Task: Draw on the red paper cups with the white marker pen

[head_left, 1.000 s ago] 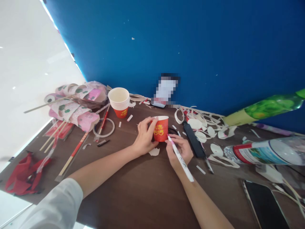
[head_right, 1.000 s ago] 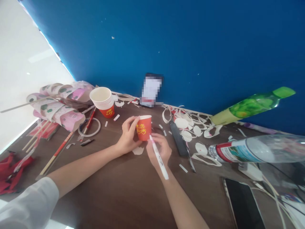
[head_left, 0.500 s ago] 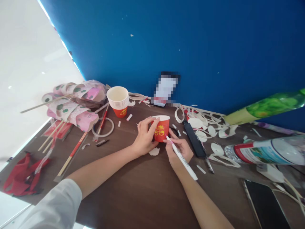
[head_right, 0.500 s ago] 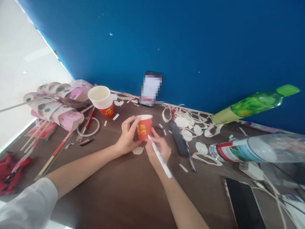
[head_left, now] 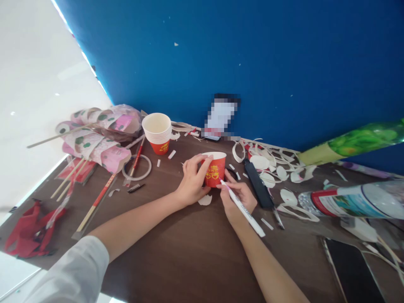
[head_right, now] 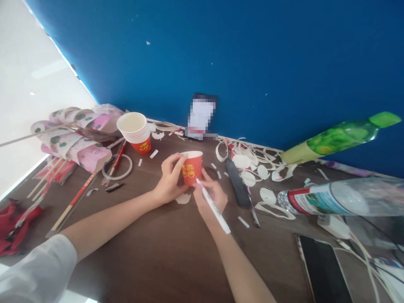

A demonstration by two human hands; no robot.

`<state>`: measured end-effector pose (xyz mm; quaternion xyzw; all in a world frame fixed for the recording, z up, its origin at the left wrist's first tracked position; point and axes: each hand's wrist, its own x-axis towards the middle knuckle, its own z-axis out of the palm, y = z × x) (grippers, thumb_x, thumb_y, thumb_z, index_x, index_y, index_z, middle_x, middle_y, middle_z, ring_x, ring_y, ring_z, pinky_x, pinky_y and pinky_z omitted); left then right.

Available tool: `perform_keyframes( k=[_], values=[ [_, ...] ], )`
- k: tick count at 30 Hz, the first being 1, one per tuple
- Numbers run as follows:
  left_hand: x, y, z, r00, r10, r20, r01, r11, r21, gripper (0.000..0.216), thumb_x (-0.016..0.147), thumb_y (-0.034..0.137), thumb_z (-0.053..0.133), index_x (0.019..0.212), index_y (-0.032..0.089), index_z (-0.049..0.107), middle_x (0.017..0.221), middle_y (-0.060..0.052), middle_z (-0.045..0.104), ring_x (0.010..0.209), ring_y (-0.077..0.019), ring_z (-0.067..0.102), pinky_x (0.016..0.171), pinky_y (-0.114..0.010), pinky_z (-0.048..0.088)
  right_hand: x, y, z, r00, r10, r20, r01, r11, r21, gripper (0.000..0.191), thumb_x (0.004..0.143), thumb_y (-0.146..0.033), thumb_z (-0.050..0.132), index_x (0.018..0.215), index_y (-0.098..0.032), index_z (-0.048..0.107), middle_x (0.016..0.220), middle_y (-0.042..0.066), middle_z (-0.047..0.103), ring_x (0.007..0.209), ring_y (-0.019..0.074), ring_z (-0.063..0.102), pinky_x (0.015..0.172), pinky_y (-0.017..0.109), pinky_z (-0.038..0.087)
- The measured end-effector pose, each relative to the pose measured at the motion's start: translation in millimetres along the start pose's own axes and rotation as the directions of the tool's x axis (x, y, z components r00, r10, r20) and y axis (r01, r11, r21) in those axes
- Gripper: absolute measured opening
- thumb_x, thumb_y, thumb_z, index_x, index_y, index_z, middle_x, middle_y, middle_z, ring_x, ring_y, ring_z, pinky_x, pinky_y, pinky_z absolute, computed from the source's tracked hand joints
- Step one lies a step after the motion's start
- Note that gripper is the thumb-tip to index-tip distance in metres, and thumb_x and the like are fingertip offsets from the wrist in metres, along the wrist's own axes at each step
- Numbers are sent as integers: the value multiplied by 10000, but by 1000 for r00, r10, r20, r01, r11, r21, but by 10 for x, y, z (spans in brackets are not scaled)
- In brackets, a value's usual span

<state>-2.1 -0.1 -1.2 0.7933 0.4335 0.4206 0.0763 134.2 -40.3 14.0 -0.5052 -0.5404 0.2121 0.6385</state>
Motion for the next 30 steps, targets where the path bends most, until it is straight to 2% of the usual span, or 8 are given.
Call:
perform_keyframes(
  k=[9,11,14,16,19,24,28,30],
  values=[
    [0,11,-18,1000,-10,24,10,1000,-17,914,735,195,642,1475,238,107,1367,-163,363,1340,-357,330,1065,-524,282,17,-3,-54,998,12,59,-12,1000,-2,48,767,-199,672,756,-200,626,810,94,769,1043,300,684,745,357,622],
    [1,8,-18,1000,-11,29,12,999,-43,918,721,154,624,1475,243,108,1373,-153,349,1370,-361,289,1079,-538,272,25,-6,-66,997,5,72,-6,1000,17,44,778,-193,665,773,-201,621,770,80,767,1053,299,680,798,390,611],
    [4,5,-20,1000,-8,21,10,994,-109,938,693,103,588,1475,260,95,1380,-143,307,1411,-363,205,1090,-554,271,28,-10,-68,999,-44,17,43,998,36,66,788,-182,659,839,-206,625,778,55,766,1063,286,679,951,489,539],
    [8,12,-30,1000,-13,13,15,989,-148,958,673,103,590,1476,254,91,1375,-143,281,1402,-359,208,1093,-546,281,21,-7,-65,995,-97,-14,98,995,13,77,784,-177,661,851,-207,637,807,52,765,1076,285,674,1017,533,481],
    [17,35,-58,999,-32,32,36,987,-154,989,639,145,629,1474,237,108,1364,-142,280,1339,-348,280,1099,-533,277,2,11,-65,993,-117,4,117,993,-20,42,778,-192,667,817,-199,652,850,72,767,1071,304,672,994,525,505],
    [24,60,-88,996,-62,65,68,992,-105,1010,625,190,651,1472,258,105,1361,-139,269,1299,-355,294,1073,-538,284,-3,21,-76,997,-68,33,68,998,3,38,771,-199,677,796,-192,649,879,98,768,1018,308,693,845,439,601],
    [19,59,-75,997,-55,56,59,996,-67,1021,618,179,648,1475,271,101,1344,-135,273,1276,-351,304,1053,-528,293,10,-22,-57,992,-110,64,106,993,52,38,775,-195,675,779,-196,638,918,102,766,988,281,711,887,454,585],
    [15,58,-67,997,-55,55,58,997,-56,1022,622,175,647,1476,278,94,1339,-134,282,1272,-351,307,1048,-530,289,5,-46,-42,994,-92,61,89,995,55,46,781,-207,674,783,-193,631,952,115,762,998,275,707,891,456,583]
  ],
)
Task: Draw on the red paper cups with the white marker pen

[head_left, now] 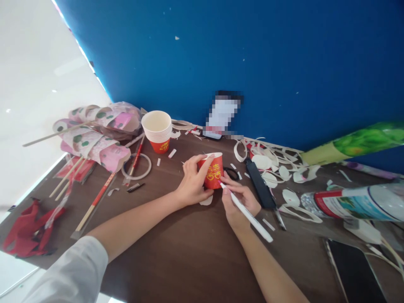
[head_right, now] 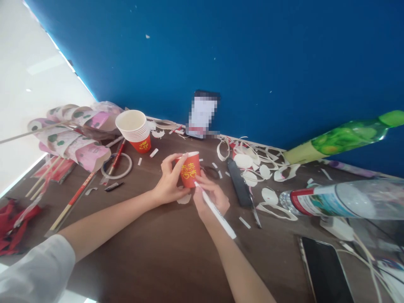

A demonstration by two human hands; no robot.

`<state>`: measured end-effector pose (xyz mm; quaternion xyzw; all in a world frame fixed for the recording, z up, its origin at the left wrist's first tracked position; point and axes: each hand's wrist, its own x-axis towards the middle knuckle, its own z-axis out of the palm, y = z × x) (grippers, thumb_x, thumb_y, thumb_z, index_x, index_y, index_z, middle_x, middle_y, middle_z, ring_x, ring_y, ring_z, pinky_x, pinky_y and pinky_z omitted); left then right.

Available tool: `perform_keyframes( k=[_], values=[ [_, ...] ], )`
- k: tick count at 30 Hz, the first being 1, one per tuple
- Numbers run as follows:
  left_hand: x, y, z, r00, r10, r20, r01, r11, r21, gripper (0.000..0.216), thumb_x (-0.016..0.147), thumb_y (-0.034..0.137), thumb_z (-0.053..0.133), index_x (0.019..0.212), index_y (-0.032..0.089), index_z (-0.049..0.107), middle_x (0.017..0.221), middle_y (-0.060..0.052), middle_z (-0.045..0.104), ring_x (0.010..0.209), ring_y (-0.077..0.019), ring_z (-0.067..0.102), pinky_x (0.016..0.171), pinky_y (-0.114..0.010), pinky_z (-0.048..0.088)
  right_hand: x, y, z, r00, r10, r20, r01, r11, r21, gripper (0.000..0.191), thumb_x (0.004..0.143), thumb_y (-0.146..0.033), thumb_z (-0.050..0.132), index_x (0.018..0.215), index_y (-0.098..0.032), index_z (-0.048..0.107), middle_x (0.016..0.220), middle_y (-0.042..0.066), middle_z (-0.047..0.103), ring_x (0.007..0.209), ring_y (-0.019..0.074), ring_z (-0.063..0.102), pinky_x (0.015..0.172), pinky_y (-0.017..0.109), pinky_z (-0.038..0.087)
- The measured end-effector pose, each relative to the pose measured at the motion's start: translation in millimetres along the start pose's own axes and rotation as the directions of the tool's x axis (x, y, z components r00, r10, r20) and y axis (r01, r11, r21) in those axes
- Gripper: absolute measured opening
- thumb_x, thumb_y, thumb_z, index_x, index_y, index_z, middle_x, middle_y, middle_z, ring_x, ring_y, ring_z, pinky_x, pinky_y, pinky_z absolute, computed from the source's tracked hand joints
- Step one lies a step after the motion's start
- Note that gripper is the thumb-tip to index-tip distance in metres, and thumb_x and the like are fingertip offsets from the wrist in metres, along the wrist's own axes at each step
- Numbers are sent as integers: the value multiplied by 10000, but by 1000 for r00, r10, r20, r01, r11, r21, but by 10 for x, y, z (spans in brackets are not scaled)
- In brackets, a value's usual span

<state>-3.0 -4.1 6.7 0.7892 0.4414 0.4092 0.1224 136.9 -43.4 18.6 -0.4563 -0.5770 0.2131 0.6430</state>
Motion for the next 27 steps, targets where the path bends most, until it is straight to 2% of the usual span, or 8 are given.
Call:
perform_keyframes(
  k=[6,27],
  values=[
    [-4,5,2,1000,15,-8,-15,1000,20,1006,645,187,650,1479,267,92,1325,-138,305,1268,-347,320,1049,-521,282,-20,-19,12,999,44,-10,-44,999,-24,44,772,-172,672,784,-180,630,974,126,757,1011,264,703,888,431,587],
    [-7,3,10,999,34,-27,-33,999,43,994,637,196,647,1475,239,114,1307,-142,320,1239,-336,336,1031,-495,286,-2,10,-1,999,52,-3,-52,998,-38,44,769,-168,665,766,-188,626,984,121,756,1001,262,707,882,424,590]
  ],
)
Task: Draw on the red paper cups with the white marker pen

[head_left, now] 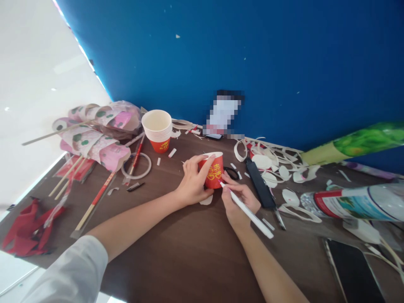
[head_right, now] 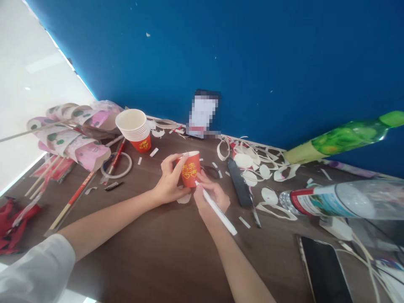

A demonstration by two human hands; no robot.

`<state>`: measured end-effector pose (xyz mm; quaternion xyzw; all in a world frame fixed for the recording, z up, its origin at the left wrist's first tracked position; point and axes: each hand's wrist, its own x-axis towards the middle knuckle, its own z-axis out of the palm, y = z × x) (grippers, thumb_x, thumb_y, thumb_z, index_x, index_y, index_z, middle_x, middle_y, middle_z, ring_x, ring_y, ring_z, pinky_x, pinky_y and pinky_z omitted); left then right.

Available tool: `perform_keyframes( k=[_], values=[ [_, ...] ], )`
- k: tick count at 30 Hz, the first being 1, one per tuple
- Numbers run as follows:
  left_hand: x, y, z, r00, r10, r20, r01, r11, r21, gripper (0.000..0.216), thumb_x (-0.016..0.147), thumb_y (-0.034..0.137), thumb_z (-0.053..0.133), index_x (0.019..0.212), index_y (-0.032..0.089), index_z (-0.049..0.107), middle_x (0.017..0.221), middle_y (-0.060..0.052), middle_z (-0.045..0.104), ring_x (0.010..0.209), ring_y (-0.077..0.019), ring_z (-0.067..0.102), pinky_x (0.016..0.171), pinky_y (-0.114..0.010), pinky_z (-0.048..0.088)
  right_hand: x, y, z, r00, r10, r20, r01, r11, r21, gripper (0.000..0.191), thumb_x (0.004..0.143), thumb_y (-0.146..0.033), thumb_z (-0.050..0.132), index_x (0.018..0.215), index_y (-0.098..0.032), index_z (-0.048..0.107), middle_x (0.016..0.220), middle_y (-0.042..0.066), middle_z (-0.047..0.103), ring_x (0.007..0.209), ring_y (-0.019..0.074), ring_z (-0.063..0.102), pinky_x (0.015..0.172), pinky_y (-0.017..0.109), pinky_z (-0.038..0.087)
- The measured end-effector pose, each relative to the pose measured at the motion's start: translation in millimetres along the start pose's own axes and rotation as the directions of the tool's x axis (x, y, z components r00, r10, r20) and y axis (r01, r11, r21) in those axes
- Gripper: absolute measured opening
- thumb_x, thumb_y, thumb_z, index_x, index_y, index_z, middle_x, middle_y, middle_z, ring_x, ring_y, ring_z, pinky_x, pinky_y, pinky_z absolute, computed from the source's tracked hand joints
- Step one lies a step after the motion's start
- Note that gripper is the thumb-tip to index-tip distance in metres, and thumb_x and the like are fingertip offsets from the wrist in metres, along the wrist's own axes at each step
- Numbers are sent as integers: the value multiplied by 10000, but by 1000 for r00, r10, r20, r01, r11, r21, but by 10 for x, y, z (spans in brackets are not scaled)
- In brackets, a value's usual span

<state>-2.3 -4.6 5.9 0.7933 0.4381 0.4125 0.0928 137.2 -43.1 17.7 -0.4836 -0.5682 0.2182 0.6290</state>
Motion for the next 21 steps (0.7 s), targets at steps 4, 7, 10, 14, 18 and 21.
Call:
perform_keyframes(
  k=[4,7,10,14,18,21],
  values=[
    [0,-1,1,1000,6,2,-6,1000,12,991,639,194,639,1474,239,106,1306,-143,320,1238,-334,333,1023,-489,293,1,-3,-2,1000,-15,0,15,1000,-6,46,767,-148,660,784,-187,642,990,115,756,1012,257,703,892,419,585],
    [1,-5,5,1000,0,-1,0,1000,12,988,640,205,648,1472,231,115,1308,-148,316,1237,-339,333,1024,-489,293,2,-7,-12,1000,-13,16,13,1000,-20,51,762,-143,660,784,-188,646,1001,116,753,1018,259,701,887,410,588],
    [2,-5,6,1000,-9,1,9,1000,5,997,639,201,654,1472,242,108,1307,-146,323,1237,-342,340,1028,-497,285,2,-11,-23,999,-13,33,13,1000,-26,55,760,-140,659,774,-191,644,1017,115,750,1027,263,696,890,409,587],
    [0,0,3,1000,-19,12,19,1000,-6,1004,647,207,656,1473,257,88,1310,-143,334,1240,-349,347,1032,-515,275,-3,-16,-24,999,-20,48,21,999,-27,60,762,-133,652,761,-190,634,1030,117,746,1041,266,690,884,406,590],
    [-3,4,2,1000,-15,7,15,1000,4,990,648,200,645,1473,240,99,1310,-147,334,1238,-345,347,1032,-507,277,-11,-13,-13,998,-21,55,22,999,-30,73,758,-120,653,763,-191,637,1035,114,746,1051,262,686,898,397,584],
    [-3,4,3,1000,-14,5,14,1000,12,993,648,204,645,1475,235,96,1306,-148,340,1235,-344,348,1028,-503,278,-19,-5,-12,999,-21,50,23,999,-40,69,757,-130,656,765,-195,635,1038,112,745,1056,266,683,892,403,587]
  ],
)
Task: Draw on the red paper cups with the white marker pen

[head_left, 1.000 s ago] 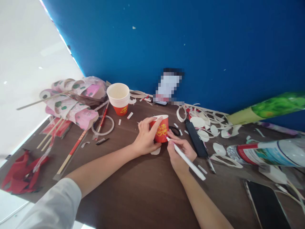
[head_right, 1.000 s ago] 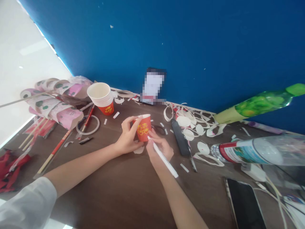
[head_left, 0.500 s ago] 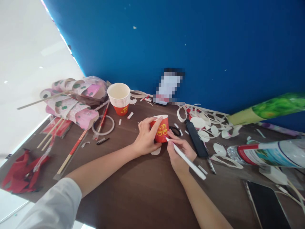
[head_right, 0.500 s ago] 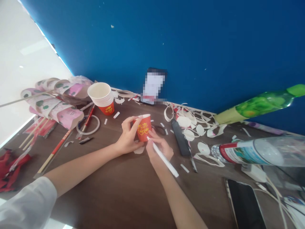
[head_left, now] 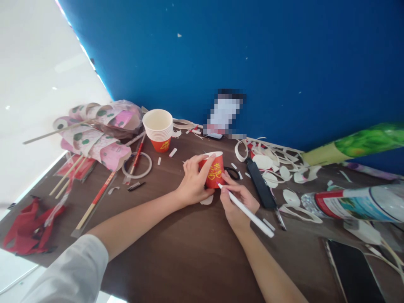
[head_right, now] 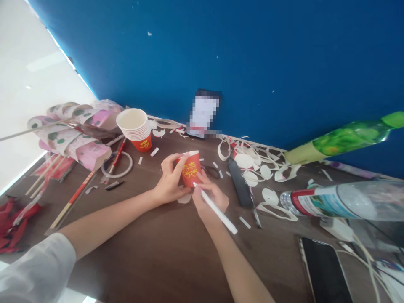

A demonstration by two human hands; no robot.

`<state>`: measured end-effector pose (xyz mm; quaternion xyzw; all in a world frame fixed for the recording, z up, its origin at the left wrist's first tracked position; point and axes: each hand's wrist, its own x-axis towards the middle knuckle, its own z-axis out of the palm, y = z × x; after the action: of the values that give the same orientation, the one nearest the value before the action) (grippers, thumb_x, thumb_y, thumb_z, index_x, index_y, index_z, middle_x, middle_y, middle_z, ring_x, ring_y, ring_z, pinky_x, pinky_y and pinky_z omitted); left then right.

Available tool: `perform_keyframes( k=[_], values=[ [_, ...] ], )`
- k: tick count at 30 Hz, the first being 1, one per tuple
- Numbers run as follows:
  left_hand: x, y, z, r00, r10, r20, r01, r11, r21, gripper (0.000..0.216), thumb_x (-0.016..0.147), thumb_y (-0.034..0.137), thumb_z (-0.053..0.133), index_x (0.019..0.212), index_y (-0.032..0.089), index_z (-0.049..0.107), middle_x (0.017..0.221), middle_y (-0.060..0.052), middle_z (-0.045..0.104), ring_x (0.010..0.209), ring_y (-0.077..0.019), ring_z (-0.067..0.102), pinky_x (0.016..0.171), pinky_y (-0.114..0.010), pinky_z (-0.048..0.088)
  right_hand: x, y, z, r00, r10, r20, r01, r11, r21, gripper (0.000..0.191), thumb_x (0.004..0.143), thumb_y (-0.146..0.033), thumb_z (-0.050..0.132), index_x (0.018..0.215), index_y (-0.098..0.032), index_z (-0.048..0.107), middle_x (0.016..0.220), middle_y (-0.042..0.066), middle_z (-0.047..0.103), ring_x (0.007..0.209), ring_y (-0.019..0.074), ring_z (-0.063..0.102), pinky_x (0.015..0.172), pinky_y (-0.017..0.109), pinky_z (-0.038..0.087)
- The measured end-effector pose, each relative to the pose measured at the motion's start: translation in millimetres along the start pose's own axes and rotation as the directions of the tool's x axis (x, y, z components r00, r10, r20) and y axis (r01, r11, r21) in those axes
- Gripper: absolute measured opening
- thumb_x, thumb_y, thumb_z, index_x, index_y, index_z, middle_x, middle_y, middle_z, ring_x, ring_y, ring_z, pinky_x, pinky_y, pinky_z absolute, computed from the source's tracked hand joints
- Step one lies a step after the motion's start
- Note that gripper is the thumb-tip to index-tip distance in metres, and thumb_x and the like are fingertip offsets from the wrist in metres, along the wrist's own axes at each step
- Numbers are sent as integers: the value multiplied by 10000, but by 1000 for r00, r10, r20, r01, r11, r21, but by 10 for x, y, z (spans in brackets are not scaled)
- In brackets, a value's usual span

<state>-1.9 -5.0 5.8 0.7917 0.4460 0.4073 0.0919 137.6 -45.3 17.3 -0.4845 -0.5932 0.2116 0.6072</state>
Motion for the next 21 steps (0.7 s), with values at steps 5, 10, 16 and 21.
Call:
perform_keyframes(
  k=[5,10,16,21],
  values=[
    [3,-2,2,1000,5,-3,-5,1000,3,1003,641,221,657,1474,233,99,1305,-146,339,1229,-340,347,1025,-498,280,-3,-7,-10,1000,1,5,-1,1000,-12,62,759,-139,653,763,-196,628,1044,116,742,1054,269,684,887,412,588],
    [3,-2,6,1000,3,-11,-3,1000,6,989,647,216,652,1472,230,106,1309,-147,335,1239,-339,337,1025,-491,282,-5,-23,4,1000,3,3,-3,1000,-23,62,756,-137,651,779,-193,635,1042,115,744,1054,265,685,888,406,587],
    [3,-3,3,1000,-14,-5,14,1000,4,998,651,240,665,1474,240,99,1312,-143,329,1241,-337,334,1035,-495,276,-8,3,15,1000,-14,-3,14,999,-46,80,732,-129,666,776,-192,641,1045,121,742,1043,275,689,890,423,584],
    [4,-6,5,1000,-20,5,20,1000,4,1020,635,231,671,1474,252,92,1318,-144,323,1241,-346,336,1035,-508,275,-1,-6,-9,999,-19,33,21,999,-49,86,743,-126,653,791,-196,640,1067,119,735,1067,270,679,916,431,570]
  ],
)
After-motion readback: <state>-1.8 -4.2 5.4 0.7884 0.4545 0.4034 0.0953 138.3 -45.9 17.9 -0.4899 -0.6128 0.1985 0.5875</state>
